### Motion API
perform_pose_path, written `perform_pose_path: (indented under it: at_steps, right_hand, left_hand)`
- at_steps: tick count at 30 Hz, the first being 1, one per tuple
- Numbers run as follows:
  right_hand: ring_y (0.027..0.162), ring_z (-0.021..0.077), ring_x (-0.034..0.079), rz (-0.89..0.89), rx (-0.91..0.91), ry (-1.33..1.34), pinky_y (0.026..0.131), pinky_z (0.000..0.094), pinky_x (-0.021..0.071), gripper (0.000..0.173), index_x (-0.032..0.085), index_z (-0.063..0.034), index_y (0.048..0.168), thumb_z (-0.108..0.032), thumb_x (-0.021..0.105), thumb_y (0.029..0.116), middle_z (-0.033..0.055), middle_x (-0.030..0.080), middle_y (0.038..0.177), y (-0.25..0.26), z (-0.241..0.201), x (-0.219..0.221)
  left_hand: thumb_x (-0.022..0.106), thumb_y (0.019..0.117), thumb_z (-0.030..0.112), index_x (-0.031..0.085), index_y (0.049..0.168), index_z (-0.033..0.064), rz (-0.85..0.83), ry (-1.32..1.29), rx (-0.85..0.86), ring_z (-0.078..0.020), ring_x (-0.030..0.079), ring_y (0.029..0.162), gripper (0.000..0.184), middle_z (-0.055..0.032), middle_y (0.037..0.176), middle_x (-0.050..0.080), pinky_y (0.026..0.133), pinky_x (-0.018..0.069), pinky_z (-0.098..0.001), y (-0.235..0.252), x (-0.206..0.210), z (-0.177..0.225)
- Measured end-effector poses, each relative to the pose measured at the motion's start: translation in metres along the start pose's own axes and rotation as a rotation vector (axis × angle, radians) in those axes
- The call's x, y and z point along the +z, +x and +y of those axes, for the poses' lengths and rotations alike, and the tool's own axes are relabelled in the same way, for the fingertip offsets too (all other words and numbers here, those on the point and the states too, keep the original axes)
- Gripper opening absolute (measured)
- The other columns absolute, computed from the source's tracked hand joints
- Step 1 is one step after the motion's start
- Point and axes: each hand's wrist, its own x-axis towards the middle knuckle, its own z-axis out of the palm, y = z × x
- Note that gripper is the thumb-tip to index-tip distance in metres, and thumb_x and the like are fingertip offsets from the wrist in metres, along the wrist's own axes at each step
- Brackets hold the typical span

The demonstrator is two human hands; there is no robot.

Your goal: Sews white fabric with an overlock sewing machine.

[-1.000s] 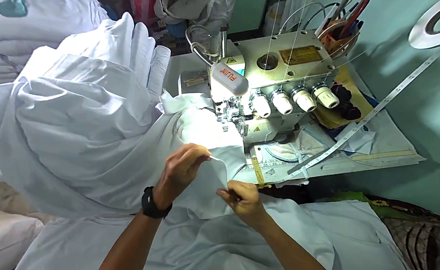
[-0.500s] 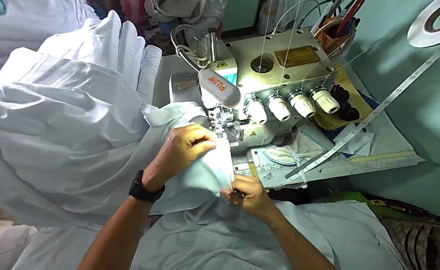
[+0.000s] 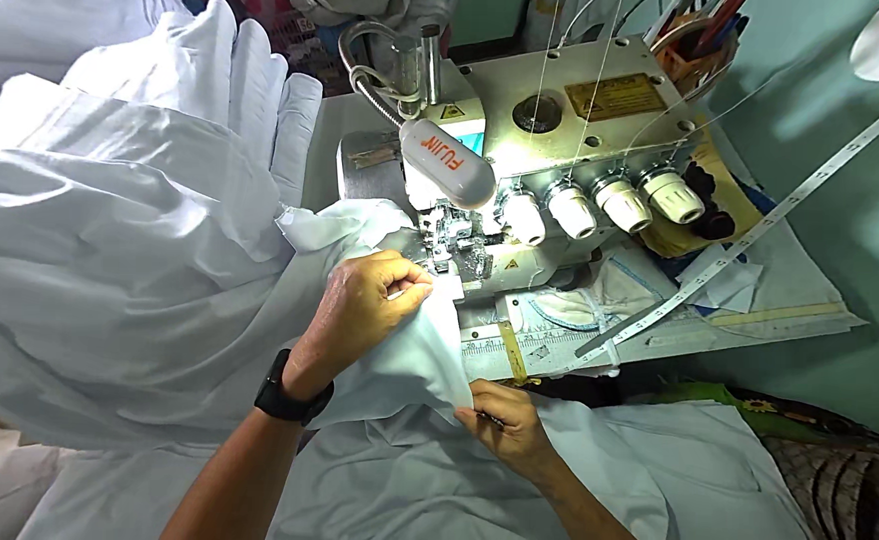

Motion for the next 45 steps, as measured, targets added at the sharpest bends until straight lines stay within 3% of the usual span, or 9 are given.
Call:
perform_pose_path:
  at_steps: [4, 6, 13, 20, 29, 35, 40, 43, 45]
  right_hand:
    - [0.073, -0.0021, 0.059, 0.038, 0.054, 0.059, 0.067, 0.0072, 0.0476, 0.027, 0.06, 0.0019, 0.074, -0.013, 0.074, 0.0914, 0.0074, 0.065, 0.079, -0.001, -0.001, 0.0]
    - [0.075, -0.0026, 0.061, 0.034, 0.085, 0.081, 0.068, 0.0083, 0.0497, 0.028, 0.062, 0.002, 0.075, -0.015, 0.073, 0.0931, 0.0065, 0.067, 0.08, -0.002, -0.001, 0.0]
    - [0.062, -0.0087, 0.053, 0.175, 0.396, 0.263, 0.057, 0.0081, 0.0438, 0.02, 0.066, -0.0104, 0.067, -0.01, 0.077, 0.0834, -0.01, 0.061, 0.069, 0.007, -0.021, 0.004]
    - [0.054, -0.0028, 0.059, 0.168, 0.533, 0.41, 0.052, 0.0146, 0.0529, 0.025, 0.056, -0.014, 0.087, 0.002, 0.074, 0.0811, -0.0109, 0.061, 0.068, 0.024, -0.044, 0.01]
    - [0.051, 0.0006, 0.057, 0.279, 0.483, 0.473, 0.049, 0.0178, 0.0519, 0.025, 0.056, -0.0134, 0.082, 0.006, 0.072, 0.0791, -0.008, 0.062, 0.066, 0.054, -0.043, 0.022]
    - [0.056, 0.0022, 0.062, 0.311, 0.368, 0.61, 0.052, 0.0181, 0.0545, 0.022, 0.063, -0.012, 0.081, 0.008, 0.073, 0.0796, -0.0031, 0.068, 0.07, 0.082, -0.069, 0.01]
    - [0.055, 0.0077, 0.066, 0.337, 0.382, 0.639, 0.051, 0.0207, 0.0572, 0.026, 0.063, -0.0105, 0.078, 0.015, 0.068, 0.0789, 0.002, 0.069, 0.067, 0.084, -0.071, 0.002]
    - [0.053, 0.0061, 0.064, 0.351, 0.456, 0.528, 0.051, 0.0205, 0.0553, 0.026, 0.059, -0.0102, 0.078, 0.014, 0.068, 0.0795, -0.0012, 0.067, 0.064, 0.077, -0.055, 0.024]
    - [0.052, 0.0051, 0.061, 0.382, 0.528, 0.447, 0.053, 0.0213, 0.0551, 0.027, 0.055, -0.0093, 0.078, 0.014, 0.068, 0.0799, -0.0035, 0.063, 0.062, 0.072, -0.041, 0.041]
  left_hand:
    - [0.071, 0.0891, 0.011, 0.073, 0.092, 0.0085, 0.115, 0.048, 0.0, -0.0026, 0.055, 0.068, 0.005, 0.0011, 0.083, 0.064, 0.059, 0.0449, -0.0164, -0.003, 0.008, 0.005]
    - [0.067, 0.0933, 0.011, 0.078, 0.098, 0.0064, 0.169, 0.252, 0.107, -0.0182, 0.065, 0.085, 0.013, -0.0089, 0.097, 0.068, 0.072, 0.0539, -0.0317, -0.012, 0.019, 0.012]
    - [0.051, 0.1012, 0.011, 0.073, 0.123, 0.0053, 0.259, 0.564, 0.151, -0.033, 0.064, 0.126, 0.032, -0.0121, 0.13, 0.071, 0.105, 0.0471, -0.0561, -0.038, 0.057, 0.014]
    - [0.047, 0.1036, 0.012, 0.072, 0.116, 0.0, 0.144, 0.348, 0.221, -0.0277, 0.063, 0.128, 0.031, -0.0136, 0.132, 0.069, 0.109, 0.0449, -0.0489, -0.02, 0.027, -0.004]
    - [0.046, 0.1021, 0.013, 0.066, 0.111, -0.0044, 0.036, 0.228, 0.192, -0.0324, 0.06, 0.129, 0.028, -0.0197, 0.128, 0.067, 0.111, 0.043, -0.0476, 0.008, -0.001, -0.026]
    - [0.055, 0.096, 0.063, 0.056, 0.127, 0.0026, 0.27, 0.226, 0.25, -0.0327, 0.045, 0.144, 0.068, -0.0212, 0.143, 0.057, 0.121, 0.0268, -0.0568, -0.059, 0.044, -0.001]
    - [0.059, 0.0946, 0.009, 0.058, 0.139, 0.0038, 0.407, 0.741, -0.026, -0.0514, 0.033, 0.147, 0.045, -0.0281, 0.154, 0.044, 0.109, 0.0172, -0.0815, -0.134, -0.003, -0.043]
    - [0.053, 0.1048, 0.025, 0.054, 0.128, 0.0126, 0.619, 1.013, 0.042, -0.0265, 0.025, 0.154, 0.027, -0.011, 0.154, 0.045, 0.122, 0.0051, -0.0604, -0.169, -0.08, -0.031]
    - [0.054, 0.1041, 0.017, 0.053, 0.12, 0.0096, 0.578, 1.062, 0.136, -0.0274, 0.032, 0.148, 0.018, -0.0135, 0.144, 0.049, 0.122, 0.0099, -0.0561, -0.18, -0.1, -0.037]
